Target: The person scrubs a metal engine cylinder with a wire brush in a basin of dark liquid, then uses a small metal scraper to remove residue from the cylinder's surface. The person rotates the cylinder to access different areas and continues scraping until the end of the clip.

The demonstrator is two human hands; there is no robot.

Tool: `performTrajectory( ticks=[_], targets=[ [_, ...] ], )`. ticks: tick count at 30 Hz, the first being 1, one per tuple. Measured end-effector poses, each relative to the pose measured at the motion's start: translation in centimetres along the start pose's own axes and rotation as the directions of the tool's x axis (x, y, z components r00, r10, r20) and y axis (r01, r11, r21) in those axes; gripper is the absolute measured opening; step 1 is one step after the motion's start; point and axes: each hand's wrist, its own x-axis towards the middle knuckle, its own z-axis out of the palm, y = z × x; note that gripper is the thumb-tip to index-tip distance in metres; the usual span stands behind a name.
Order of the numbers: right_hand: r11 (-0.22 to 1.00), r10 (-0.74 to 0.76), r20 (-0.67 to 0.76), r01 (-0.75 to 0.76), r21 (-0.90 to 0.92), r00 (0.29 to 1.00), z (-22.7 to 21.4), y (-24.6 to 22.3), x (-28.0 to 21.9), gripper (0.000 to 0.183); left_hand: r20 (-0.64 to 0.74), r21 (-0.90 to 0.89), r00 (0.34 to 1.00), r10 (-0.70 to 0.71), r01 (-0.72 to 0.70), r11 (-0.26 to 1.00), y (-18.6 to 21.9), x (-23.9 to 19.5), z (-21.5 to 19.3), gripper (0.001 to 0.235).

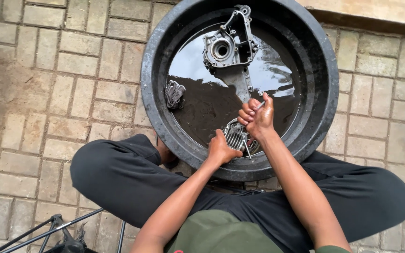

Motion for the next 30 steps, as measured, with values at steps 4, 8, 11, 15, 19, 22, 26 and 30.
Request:
performTrajectory(
  ticks=[4,8,11,15,19,22,26,30],
  targets=[
    [1.0,-0.029,-0.057,0.028,-0.007,0.998,-1.1,0.6,1.1,0.053,-0.007,-0.009,1.0,0.004,-0.004,1.0,-0.1,-0.1,-0.1,0.087],
    [1.0,-0.03,-0.116,0.03,0.004,0.993,-1.8,1.2,1.8,0.048,-0.004,-0.006,1.0,0.012,-0.012,1.0,-0.4,0.2,0.3,0.088],
    [1.0,-0.02,-0.145,0.023,0.018,0.989,-1.1,1.4,1.5,0.046,-0.005,0.01,1.0,0.009,-0.009,1.0,-0.9,0.6,0.7,0.091],
    [0.999,0.008,-0.171,-0.001,0.04,0.985,-0.9,2.0,1.6,0.045,-0.007,0.028,1.0,0.007,-0.006,1.0,-1.0,0.8,1.0,0.093],
    [0.999,0.01,-0.205,-0.002,0.035,0.979,-0.7,2.8,2.2,0.047,0.004,0.006,1.0,0.015,-0.015,1.0,-0.2,-0.2,0.3,0.089],
    [0.999,0.03,-0.232,-0.02,0.045,0.972,-1.0,3.2,2.9,0.047,0.014,0.01,1.0,-0.007,0.006,1.0,-0.5,0.0,0.4,0.092],
    [0.999,0.036,-0.297,-0.035,0.01,0.954,-1.1,3.4,3.7,0.048,0.029,0.004,0.999,-0.018,0.017,1.0,-0.4,-0.1,0.2,0.092],
    [0.999,0.034,-0.332,-0.04,-0.012,0.943,-1.4,3.9,4.7,0.049,0.037,0.008,0.999,-0.029,0.029,1.0,-0.3,-0.2,0.1,0.093]
  ],
)
